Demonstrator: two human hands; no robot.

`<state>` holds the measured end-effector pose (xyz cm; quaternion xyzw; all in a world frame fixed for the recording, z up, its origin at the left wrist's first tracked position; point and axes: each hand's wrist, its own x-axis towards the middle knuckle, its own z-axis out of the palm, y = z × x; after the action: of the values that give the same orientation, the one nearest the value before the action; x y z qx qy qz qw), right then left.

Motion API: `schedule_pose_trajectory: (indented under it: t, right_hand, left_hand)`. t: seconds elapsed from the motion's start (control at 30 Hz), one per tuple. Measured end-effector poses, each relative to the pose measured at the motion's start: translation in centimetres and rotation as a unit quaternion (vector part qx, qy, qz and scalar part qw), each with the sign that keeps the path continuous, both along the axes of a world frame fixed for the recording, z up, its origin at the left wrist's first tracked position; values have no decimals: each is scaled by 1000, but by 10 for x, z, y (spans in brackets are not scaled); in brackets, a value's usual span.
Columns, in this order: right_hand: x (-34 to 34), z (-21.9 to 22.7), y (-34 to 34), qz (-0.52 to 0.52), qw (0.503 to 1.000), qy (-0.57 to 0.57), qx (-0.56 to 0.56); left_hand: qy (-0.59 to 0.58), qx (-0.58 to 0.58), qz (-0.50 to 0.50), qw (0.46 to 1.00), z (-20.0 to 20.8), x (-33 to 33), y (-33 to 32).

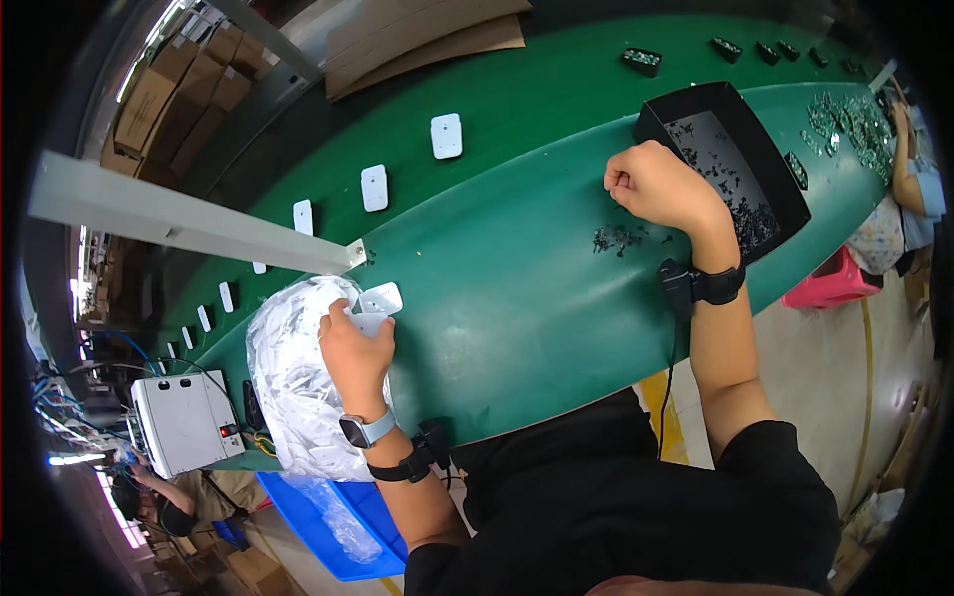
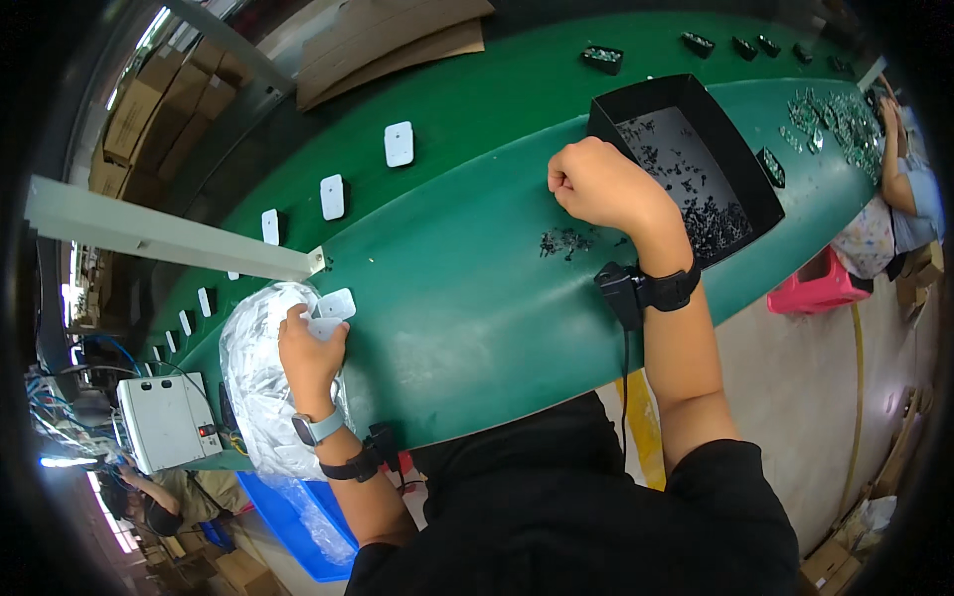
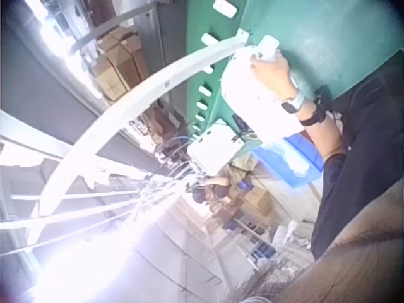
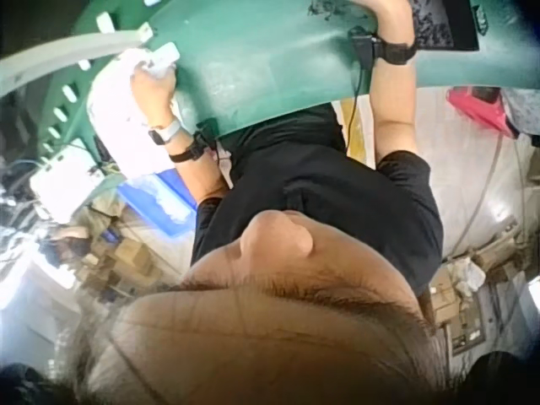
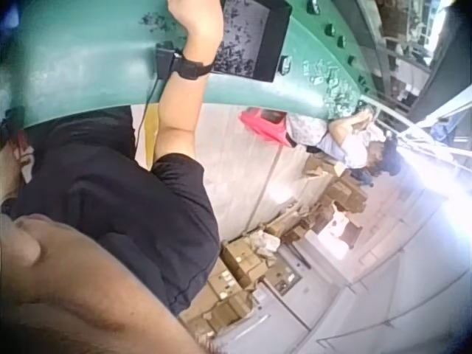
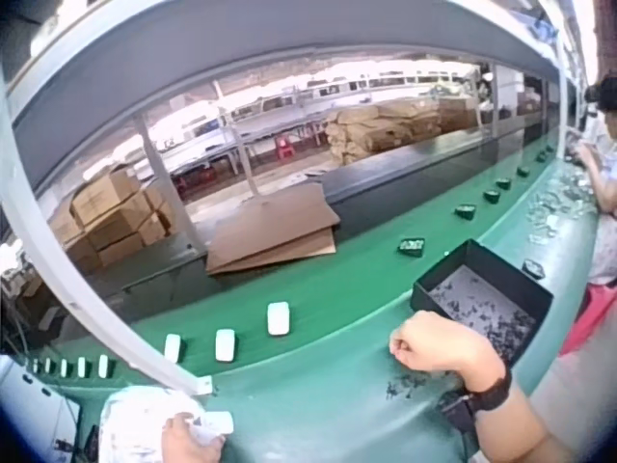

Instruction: The person assembles small electronic devices by inserting green circuit boards into white plastic casings. They pick up a casing, insert a board, and place the finished unit on the table, repeating this process continuously.

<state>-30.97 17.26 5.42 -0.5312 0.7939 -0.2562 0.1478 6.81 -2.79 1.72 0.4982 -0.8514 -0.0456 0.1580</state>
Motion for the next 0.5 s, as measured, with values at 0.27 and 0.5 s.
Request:
schedule_pose_trajectory:
  t: [0.27,0.5]
  right_hand:
    - [5,-19,19,-67,991,111,43]
    - [10,-17,14,-88,983,137,90]
  left_hand:
    - [-69,-3,67,995,-1,3,0]
    - [-68,20,88,994,18,-4,3]
